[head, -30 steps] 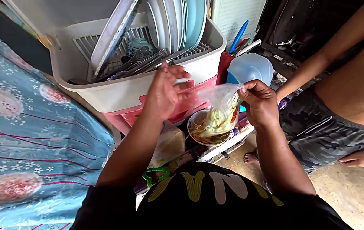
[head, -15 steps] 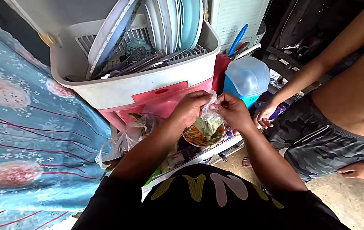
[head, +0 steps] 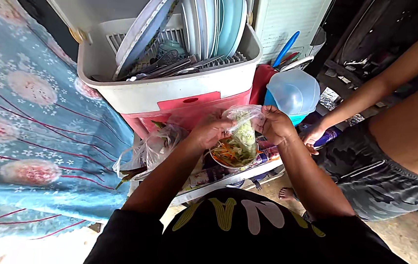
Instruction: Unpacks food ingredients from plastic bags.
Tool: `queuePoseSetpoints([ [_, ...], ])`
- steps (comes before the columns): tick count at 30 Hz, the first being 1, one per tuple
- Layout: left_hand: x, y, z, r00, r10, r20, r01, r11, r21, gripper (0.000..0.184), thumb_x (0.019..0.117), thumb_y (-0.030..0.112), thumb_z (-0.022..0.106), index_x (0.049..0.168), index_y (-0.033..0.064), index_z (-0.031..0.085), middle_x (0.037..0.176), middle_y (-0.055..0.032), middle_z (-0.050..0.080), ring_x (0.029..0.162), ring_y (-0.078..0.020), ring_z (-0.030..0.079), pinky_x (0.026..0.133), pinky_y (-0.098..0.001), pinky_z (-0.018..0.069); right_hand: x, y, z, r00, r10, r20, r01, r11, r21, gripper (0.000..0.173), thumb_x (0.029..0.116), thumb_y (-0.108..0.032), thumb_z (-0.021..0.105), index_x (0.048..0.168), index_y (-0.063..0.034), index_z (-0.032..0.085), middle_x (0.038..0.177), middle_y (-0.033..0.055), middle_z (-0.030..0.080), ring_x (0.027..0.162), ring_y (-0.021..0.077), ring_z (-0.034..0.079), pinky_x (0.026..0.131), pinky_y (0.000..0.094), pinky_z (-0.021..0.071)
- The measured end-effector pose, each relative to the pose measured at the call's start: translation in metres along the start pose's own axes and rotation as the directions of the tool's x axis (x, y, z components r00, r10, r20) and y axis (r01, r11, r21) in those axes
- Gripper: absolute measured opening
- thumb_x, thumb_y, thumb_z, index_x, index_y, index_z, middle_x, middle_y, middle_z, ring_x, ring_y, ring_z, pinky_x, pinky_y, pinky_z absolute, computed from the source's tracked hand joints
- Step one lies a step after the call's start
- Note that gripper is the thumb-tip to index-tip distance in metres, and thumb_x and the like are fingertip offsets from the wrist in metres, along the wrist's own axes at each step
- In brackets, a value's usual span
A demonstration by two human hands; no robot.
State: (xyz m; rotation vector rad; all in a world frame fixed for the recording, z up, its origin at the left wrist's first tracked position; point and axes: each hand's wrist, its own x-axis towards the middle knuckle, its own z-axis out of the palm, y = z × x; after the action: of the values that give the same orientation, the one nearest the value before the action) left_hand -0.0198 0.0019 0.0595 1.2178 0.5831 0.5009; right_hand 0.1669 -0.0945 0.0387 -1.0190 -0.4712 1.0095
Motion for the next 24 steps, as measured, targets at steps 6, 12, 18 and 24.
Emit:
queuePoseSetpoints([
  [6,0.023,0.005,0.011,0.964,-0.065,-0.257,0.012,0.98,-0.2,0.025,0.1104,0.021,0.039,0.121,0.008,0.057,0.092,-0.0053,0.064,0.074,-0.0126,0.062,0.066,-0.0287,0.0543,0.003,0.004,-0.013,0.996,0.065,0.067,-0.084,0.943,0.323,0.03,0.1112,-0.025,0.034,0.09,-0.0209,0.055,0.067,-0.0052,0.058,0.06,0.0078,0.06,0.063,0.0262,0.0564],
  [12,0.012,0.034,0.035,0.932,-0.002,-0.362,-0.17,0.882,-0.44,0.02,0.1117,0.02,0.034,0.11,0.0085,0.051,0.084,-0.0032,0.056,0.069,-0.0122,0.058,0.067,-0.0272,0.0546,-0.011,0.051,-0.06,0.983,0.016,0.181,0.034,0.962,-0.27,0.023,0.1075,-0.017,0.043,0.127,-0.0121,0.054,0.105,0.0012,0.068,0.088,0.0135,0.068,0.08,0.0334,0.0589],
  [18,0.003,0.063,0.051,0.936,0.016,-0.352,-0.231,0.783,-0.578,0.021,0.1117,0.017,0.031,0.117,0.0049,0.047,0.094,-0.01,0.058,0.08,-0.0192,0.066,0.08,-0.0327,0.0596,-0.039,0.092,-0.033,0.965,-0.132,0.225,0.186,0.953,-0.239,0.051,0.1013,-0.013,0.055,0.149,-0.001,0.043,0.128,0.0098,0.069,0.099,0.0171,0.072,0.088,0.0343,0.0595],
  [24,-0.005,0.071,0.068,0.969,0.003,-0.248,-0.158,0.778,-0.609,0.028,0.1125,0.018,0.027,0.129,0.0023,0.044,0.107,-0.0142,0.059,0.089,-0.0215,0.069,0.083,-0.0338,0.0606,-0.035,0.077,-0.013,0.974,-0.191,-0.117,0.196,0.98,0.032,0.021,0.1095,-0.012,0.042,0.124,-0.0103,0.057,0.106,0.0051,0.07,0.085,0.0161,0.071,0.074,0.0309,0.0602],
])
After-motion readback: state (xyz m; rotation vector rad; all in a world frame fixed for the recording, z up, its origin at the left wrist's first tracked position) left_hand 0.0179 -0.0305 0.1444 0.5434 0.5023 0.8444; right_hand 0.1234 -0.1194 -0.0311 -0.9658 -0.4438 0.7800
